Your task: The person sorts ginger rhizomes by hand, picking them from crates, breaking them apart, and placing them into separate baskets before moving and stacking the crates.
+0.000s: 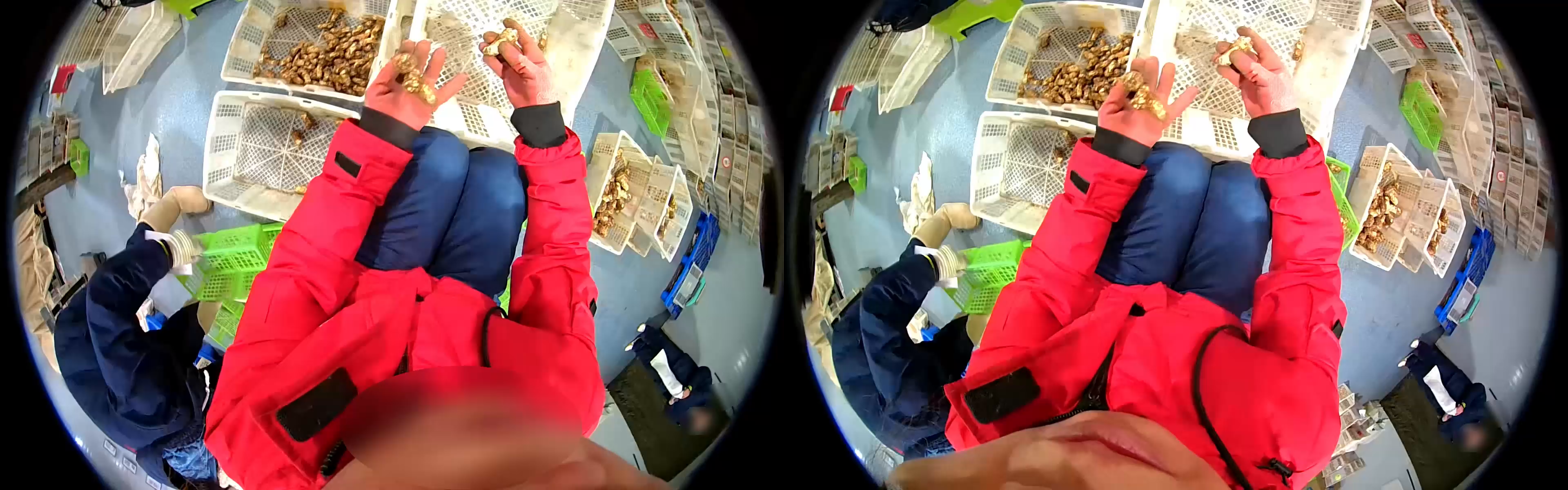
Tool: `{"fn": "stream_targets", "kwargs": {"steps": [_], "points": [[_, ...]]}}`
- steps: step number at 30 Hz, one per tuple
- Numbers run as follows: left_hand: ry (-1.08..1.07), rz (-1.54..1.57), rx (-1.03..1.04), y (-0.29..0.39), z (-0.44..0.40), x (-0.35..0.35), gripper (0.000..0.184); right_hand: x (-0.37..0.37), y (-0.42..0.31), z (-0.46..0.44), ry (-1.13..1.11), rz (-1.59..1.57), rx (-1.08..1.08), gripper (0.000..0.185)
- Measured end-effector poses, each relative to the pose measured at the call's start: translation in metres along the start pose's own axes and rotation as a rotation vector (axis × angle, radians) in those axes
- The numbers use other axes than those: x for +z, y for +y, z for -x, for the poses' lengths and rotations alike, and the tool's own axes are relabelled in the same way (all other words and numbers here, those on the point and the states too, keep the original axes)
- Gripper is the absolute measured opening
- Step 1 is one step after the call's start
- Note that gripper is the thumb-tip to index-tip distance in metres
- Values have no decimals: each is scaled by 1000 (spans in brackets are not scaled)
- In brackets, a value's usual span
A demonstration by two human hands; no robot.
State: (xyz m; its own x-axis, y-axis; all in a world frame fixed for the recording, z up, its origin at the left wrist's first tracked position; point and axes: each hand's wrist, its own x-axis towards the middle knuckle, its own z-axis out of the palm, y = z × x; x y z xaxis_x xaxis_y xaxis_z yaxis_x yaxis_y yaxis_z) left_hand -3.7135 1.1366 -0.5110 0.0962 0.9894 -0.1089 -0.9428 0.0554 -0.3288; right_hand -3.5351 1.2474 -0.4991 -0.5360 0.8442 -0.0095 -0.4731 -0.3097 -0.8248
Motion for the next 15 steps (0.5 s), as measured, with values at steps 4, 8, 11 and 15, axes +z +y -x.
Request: {"fn": "stream_targets", "kwargs": {"steps": [4, 8, 11, 15], "points": [[54, -33, 56, -8, 2, 12, 28, 36, 13, 17, 32, 31, 86, 48], [28, -70, 58, -4, 2, 8, 28, 44, 25, 25, 33, 96, 115, 48], [75, -45, 44, -1, 1, 5, 28, 46, 31, 25, 69, 202, 146, 40], [4, -125, 35, -2, -1, 4, 27, 57, 28, 28, 131, 255, 186, 32]]}}
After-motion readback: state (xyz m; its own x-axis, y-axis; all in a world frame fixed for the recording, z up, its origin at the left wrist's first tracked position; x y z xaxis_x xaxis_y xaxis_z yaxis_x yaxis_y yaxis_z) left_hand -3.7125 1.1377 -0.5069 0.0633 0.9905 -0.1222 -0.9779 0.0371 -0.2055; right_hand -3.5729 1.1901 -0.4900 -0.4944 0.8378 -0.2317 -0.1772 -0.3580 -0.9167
